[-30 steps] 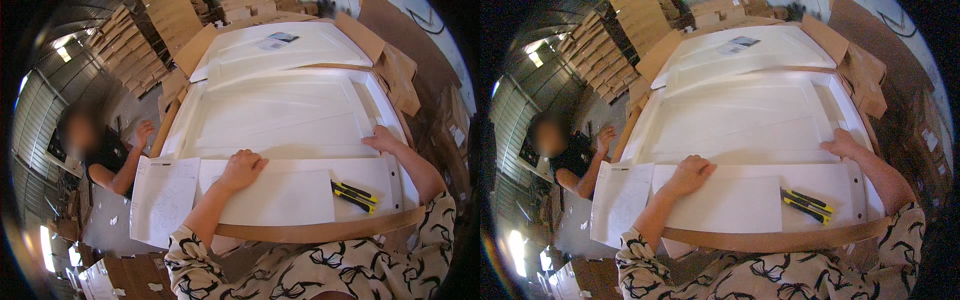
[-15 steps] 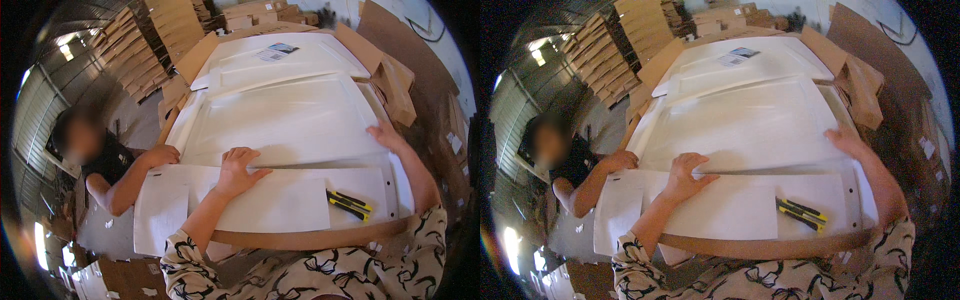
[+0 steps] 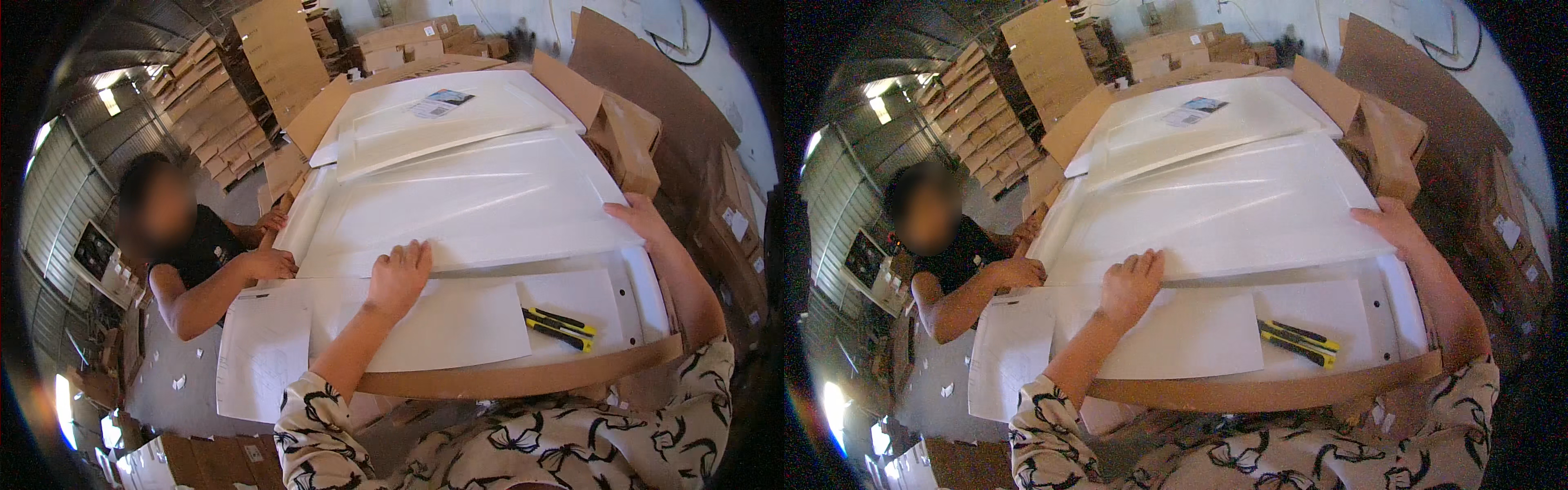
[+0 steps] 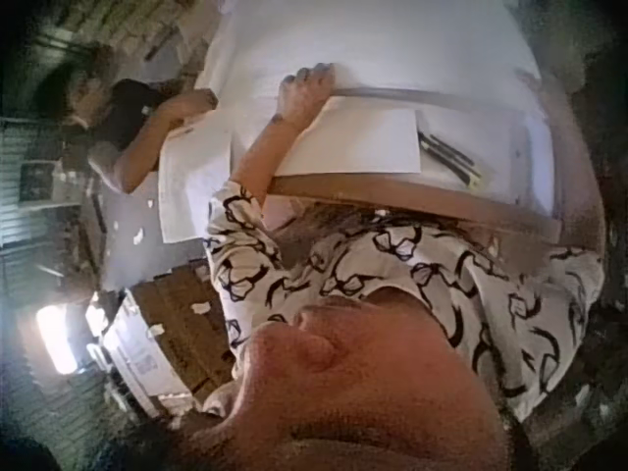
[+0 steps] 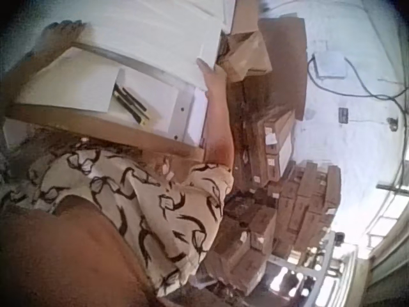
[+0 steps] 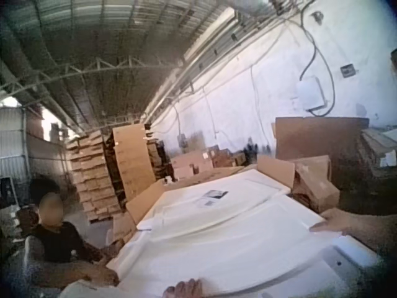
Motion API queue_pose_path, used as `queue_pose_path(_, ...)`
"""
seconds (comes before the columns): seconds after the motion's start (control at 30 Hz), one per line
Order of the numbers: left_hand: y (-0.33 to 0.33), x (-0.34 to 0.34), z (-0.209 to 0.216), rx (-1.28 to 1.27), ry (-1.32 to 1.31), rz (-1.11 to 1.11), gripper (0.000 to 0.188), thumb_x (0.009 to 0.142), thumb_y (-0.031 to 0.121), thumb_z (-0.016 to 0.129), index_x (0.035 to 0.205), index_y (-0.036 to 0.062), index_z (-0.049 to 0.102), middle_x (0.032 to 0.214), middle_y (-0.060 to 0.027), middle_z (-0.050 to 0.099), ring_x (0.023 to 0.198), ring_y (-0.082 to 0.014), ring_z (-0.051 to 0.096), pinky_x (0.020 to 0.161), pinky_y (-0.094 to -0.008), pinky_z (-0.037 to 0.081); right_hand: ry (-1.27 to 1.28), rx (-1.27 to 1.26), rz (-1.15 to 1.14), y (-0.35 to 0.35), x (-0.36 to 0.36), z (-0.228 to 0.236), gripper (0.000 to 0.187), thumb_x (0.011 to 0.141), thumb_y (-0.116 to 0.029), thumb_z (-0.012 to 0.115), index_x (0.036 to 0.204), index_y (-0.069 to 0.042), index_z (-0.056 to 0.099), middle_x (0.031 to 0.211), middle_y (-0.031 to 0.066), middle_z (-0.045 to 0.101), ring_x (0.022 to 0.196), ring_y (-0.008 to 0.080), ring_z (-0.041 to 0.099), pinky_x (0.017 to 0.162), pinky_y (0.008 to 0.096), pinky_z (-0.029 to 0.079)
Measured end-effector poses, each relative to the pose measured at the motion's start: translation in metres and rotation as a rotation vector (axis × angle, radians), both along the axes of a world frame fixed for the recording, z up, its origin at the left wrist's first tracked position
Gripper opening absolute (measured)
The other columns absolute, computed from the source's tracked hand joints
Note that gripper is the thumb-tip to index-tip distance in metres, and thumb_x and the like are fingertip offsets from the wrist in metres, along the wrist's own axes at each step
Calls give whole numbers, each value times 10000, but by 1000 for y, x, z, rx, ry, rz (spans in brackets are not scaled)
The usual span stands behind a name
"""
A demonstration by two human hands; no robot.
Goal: Unpacking white furniture panels and reviewing the instruction manual inside a warehouse.
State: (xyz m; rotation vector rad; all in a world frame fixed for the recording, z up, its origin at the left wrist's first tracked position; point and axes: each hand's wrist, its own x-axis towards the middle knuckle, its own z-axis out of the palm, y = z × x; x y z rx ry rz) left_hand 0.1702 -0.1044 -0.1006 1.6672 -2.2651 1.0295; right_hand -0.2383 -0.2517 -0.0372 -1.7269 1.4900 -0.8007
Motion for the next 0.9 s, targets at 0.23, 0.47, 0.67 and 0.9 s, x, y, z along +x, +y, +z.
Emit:
queue_pose_path(0.23,14,-46,55,-152,74,-358,382,648,97,589,1022,19,571,981,-93,607,849,-218,601,637,-314,506,-340,139,-82,19,-77,11,254,750,-198,679,821,39,623,697,87,620,567,144,589,495,279,448)
queue_pose_path(0.47,68,-83,96,-189,166,-549,233,616,48,578,840,17,636,817,-99,628,745,-204,607,623,-316,523,-241,91,-108,60,-96,36,291,724,-233,680,796,42,619,677,84,611,564,140,583,521,287,459)
queue_pose_path(0.67,87,-89,135,-201,115,-484,233,681,99,609,909,59,636,864,-68,634,796,-204,591,680,-313,508,-233,6,-96,57,-109,59,421,706,-259,714,985,29,586,783,89,627,672,161,609,613,289,491)
queue_pose_path(0.9,-21,-36,142,-363,37,-337,226,671,54,619,897,60,611,887,-45,617,796,-204,598,648,-303,500,-400,-32,105,-54,-49,66,342,782,-307,659,911,7,623,791,68,633,673,118,597,599,264,467)
